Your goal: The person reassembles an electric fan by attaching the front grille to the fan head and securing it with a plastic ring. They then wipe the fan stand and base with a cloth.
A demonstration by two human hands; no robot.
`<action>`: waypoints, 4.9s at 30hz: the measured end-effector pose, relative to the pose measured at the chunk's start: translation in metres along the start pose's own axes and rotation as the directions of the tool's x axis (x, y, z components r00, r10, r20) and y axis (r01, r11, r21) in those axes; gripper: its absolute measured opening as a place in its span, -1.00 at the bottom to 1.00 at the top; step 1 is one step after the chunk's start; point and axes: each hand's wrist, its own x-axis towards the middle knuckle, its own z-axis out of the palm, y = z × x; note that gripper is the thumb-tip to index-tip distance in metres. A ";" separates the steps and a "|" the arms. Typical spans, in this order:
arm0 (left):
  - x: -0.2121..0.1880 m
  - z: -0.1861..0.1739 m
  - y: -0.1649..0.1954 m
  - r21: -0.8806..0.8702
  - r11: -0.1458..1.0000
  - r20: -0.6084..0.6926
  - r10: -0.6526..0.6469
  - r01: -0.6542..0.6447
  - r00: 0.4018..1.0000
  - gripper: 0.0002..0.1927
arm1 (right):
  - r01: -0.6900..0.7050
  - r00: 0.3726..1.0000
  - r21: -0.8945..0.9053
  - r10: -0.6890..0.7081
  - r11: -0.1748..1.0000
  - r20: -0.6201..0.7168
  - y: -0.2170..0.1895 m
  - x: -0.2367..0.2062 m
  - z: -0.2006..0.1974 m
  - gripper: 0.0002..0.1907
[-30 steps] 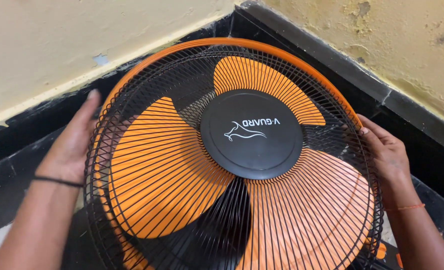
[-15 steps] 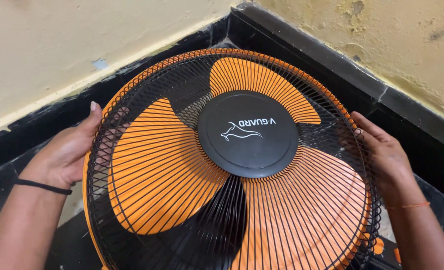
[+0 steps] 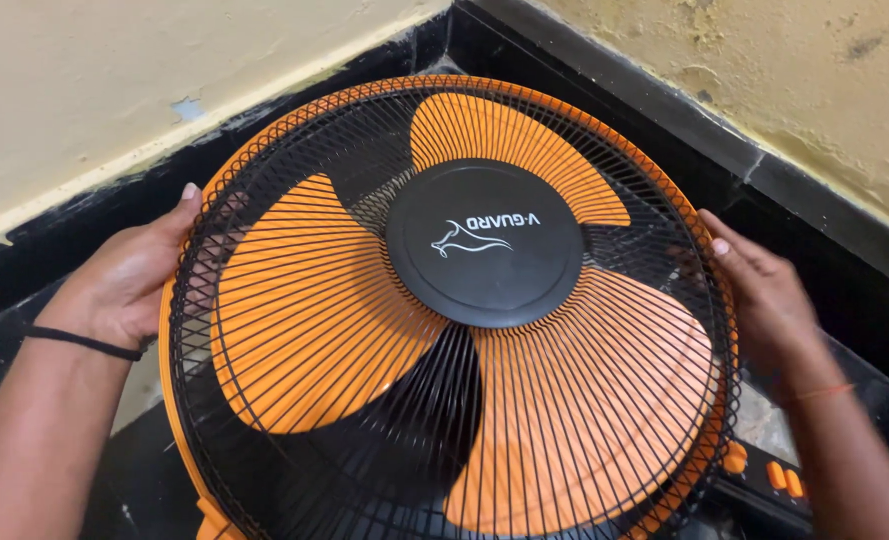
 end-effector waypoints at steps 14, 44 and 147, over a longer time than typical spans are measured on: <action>0.006 -0.001 -0.009 0.147 0.985 -0.100 0.107 -0.091 0.989 -0.53 | 0.076 0.997 0.489 -0.067 0.869 -0.035 0.022 -0.066 0.004 -0.44; 0.029 0.006 -0.016 0.043 0.996 -0.105 0.081 -0.077 0.991 -0.60 | 0.072 0.994 0.261 -0.048 0.963 -0.098 0.016 -0.024 -0.004 -0.52; 0.006 0.015 0.001 0.341 0.920 -0.032 0.216 -0.192 0.976 -0.56 | 0.085 0.925 -0.268 -0.176 0.960 -0.336 0.026 -0.114 0.000 -0.50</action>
